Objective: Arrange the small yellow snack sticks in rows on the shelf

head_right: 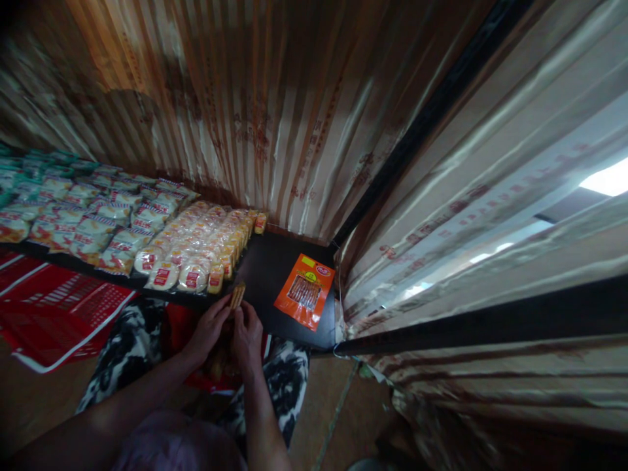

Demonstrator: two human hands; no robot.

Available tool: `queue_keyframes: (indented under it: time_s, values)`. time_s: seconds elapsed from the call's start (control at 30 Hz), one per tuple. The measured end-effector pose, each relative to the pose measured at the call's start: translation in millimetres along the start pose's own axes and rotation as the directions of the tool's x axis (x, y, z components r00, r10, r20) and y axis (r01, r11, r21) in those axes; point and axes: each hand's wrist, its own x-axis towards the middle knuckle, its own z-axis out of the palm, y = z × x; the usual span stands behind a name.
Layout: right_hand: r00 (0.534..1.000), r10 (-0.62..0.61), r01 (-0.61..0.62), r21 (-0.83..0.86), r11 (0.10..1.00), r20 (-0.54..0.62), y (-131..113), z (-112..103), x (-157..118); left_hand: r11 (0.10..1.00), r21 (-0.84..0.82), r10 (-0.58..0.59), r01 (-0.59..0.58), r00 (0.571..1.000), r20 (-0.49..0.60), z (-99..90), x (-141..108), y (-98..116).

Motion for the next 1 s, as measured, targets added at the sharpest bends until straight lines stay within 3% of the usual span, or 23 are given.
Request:
queue_keyframes:
  time_s: [0.17,0.4,0.77,1.0]
  values:
    - [1.000,0.001,0.000,-0.068,0.998,0.009,-4.4,-0.8,3.4,0.990,0.109,0.094,-0.094,0.996,0.004,0.1,-0.6,-1.6]
    - [0.999,-0.036,0.027,-0.232,0.972,-0.036,1.5,-1.6,10.3,0.980,0.129,0.152,-0.152,0.988,0.008,2.2,-1.4,0.3]
    - [0.996,-0.039,0.015,-0.276,0.961,-0.081,3.1,-10.3,19.9,0.987,0.115,0.118,-0.114,0.993,-0.028,4.9,5.9,-2.5]
    - [0.998,-0.049,0.038,-0.248,0.968,-0.038,8.2,-11.9,27.9,0.968,0.179,0.183,-0.178,0.983,-0.012,5.6,15.7,-6.0]
